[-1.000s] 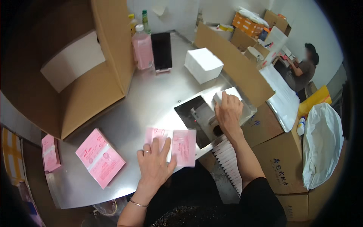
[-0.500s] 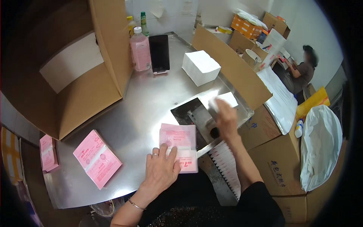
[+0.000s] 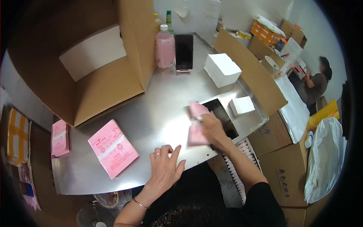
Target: Packing pink packets into white boxes and then placing the boxes into a larger carton.
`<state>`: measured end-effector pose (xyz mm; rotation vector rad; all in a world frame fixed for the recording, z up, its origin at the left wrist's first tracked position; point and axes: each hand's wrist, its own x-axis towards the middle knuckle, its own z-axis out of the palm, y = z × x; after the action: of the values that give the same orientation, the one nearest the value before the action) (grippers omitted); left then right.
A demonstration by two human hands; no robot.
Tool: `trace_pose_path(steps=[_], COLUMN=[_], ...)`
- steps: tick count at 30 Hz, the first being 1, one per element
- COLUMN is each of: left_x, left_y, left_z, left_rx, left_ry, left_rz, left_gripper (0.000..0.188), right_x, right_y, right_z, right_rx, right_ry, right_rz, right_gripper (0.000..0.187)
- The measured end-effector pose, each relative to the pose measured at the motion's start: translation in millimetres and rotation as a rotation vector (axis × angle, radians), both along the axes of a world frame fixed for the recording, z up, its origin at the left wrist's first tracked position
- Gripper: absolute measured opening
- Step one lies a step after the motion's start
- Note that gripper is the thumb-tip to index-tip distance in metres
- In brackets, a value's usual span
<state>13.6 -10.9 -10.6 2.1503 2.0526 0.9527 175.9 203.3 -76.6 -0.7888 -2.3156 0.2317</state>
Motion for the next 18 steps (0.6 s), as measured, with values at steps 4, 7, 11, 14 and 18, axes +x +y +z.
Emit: trace_pose_path(steps=[4,7,11,14,18], left_x=[-17.4,-61.1,-118.8,-125.6,-112.7], left_y=[-19.2,-51.4,-76.8,-79.9,-65.2], left_z=[-2.1,7.3,23.1,18.1,38.1], left_rx=[0.024,0.176,-0.004,-0.207,-0.131], left_ry=[-0.207,-0.03,0.369,0.277,0.177], left_rz=[-0.185,0.242,0.675,0.591,0.517], left_gripper=[0.021,0.022,0.023,0.02,0.019], right_x=[17.1,28.5,76.1,86.7,90.4], right_y=[-18.7,-31.6,17.6,32.0,36.3], right_z=[58.2,69.0,63.5,48.3,46.9], right_rx=[-0.286,0.055,0.404,0.345,0.307], right_ry=[-0.636,-0.086,-0.229,-0.28,-0.194], right_rz=[-0.231,-0.29,-0.59,-0.655,-0.597], right_gripper=[0.014,0.017,0.015,0.013,0.011])
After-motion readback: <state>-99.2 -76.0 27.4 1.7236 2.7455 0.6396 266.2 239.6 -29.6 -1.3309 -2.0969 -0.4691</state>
